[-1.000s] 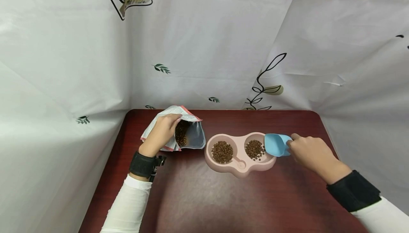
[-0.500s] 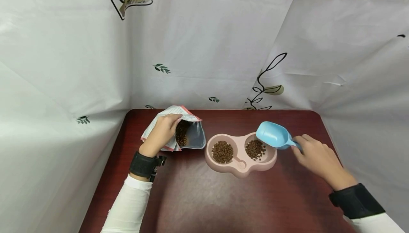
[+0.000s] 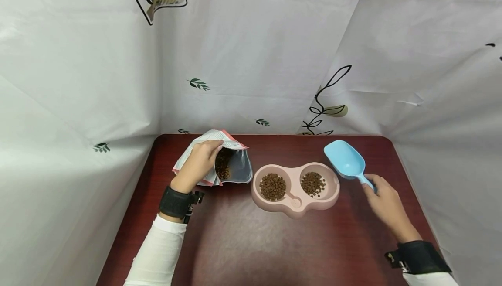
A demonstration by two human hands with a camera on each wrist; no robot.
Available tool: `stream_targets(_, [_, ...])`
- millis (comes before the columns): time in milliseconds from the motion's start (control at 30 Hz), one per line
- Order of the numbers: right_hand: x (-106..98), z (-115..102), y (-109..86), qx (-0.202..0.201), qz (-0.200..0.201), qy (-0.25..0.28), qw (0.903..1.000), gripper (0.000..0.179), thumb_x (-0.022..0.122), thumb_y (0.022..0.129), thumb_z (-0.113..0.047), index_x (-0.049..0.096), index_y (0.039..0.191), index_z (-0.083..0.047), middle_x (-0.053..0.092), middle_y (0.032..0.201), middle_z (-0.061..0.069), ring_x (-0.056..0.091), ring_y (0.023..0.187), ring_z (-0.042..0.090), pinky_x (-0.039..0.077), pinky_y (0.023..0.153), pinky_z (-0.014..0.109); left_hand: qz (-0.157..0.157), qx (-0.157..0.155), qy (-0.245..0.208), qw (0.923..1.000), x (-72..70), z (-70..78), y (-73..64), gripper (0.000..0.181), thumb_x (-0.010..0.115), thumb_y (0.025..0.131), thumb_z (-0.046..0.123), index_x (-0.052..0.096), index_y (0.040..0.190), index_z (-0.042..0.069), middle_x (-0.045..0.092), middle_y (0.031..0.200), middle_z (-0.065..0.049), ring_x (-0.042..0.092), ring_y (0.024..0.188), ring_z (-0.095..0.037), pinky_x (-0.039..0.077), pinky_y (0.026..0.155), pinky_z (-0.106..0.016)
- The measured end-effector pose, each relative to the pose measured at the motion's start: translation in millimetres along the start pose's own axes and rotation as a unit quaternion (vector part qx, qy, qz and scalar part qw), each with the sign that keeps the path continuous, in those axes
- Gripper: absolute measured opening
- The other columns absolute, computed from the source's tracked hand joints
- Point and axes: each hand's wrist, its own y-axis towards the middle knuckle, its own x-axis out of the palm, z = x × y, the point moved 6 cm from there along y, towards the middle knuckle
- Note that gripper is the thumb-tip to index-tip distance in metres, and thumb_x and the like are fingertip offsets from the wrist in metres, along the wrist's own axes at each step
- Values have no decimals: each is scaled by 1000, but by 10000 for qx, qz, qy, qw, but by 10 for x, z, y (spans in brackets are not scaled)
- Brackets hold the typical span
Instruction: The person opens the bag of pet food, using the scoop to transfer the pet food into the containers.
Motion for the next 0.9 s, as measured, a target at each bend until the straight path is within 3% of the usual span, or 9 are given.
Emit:
stream_targets(167, [155, 136, -49, 692, -96, 803, 9943, 39, 37, 105, -18, 42, 134, 8, 53, 91, 19, 48, 61, 11, 43, 47, 31, -6, -23, -17, 10000, 0, 6, -4, 26, 56, 97, 4, 66, 119, -6, 70, 113, -23, 64, 107, -32, 57, 85, -44])
stream_targets(300, [339, 239, -77, 1066, -72, 1636, 9807, 41, 27, 106, -12, 32, 139, 11, 47, 93, 18, 51, 61, 11, 48, 47, 30, 4, 1, -1, 10000, 0, 12, -3, 26, 56, 98, 5, 67, 118, -6, 70, 112, -23, 64, 107, -32, 57, 86, -44])
stream_targets(367, [427, 281, -91, 1245, -8, 2145, 9688, 41, 25, 106, -10, 28, 140, 12, 42, 95, 17, 52, 61, 10, 48, 48, 28, 6, 6, 5, 10000, 0, 14, -4, 26, 55, 98, 5, 67, 118, -6, 70, 112, -22, 64, 107, -32, 57, 86, -44])
stream_targets(467, [545, 344, -115, 1592, 205, 3132, 9360, 40, 25, 106, -7, 24, 140, 12, 37, 97, 15, 52, 59, 6, 47, 46, 23, -12, 4, 1, 10000, 2, 19, -6, 26, 55, 99, 6, 67, 118, -6, 70, 113, -22, 64, 107, -32, 57, 87, -44])
stream_targets(567, [654, 391, -142, 1982, 513, 4200, 8841, 37, 25, 105, -5, 24, 139, 8, 39, 97, 10, 54, 58, 5, 47, 45, 20, -4, 1, 5, 10000, 3, 16, -10, 26, 54, 99, 6, 67, 119, -6, 70, 113, -22, 64, 107, -32, 57, 87, -44])
stream_targets(667, [754, 424, -164, 2306, 840, 4822, 8410, 33, 27, 105, -6, 27, 137, 1, 47, 93, 3, 56, 58, 5, 50, 46, 18, 16, -10, 16, 10000, 4, 11, -13, 27, 54, 99, 7, 67, 119, -6, 70, 113, -22, 64, 108, -32, 57, 87, -44])
stream_targets(767, [841, 445, -181, 2561, 1053, 5158, 8107, 31, 28, 105, -7, 29, 136, -4, 48, 94, 2, 58, 58, 7, 51, 46, 19, 15, 7, -9, 10000, 10, 11, -14, 27, 54, 99, 6, 66, 119, -6, 70, 114, -22, 64, 108, -32, 57, 87, -44])
stream_targets(900, [931, 453, -196, 2746, 1256, 5433, 7833, 31, 28, 106, -7, 28, 137, -5, 40, 102, 7, 58, 59, 7, 51, 45, 19, 18, 40, -16, 10000, 11, 9, -14, 27, 54, 99, 7, 66, 119, -6, 70, 114, -22, 64, 108, -32, 57, 86, -44])
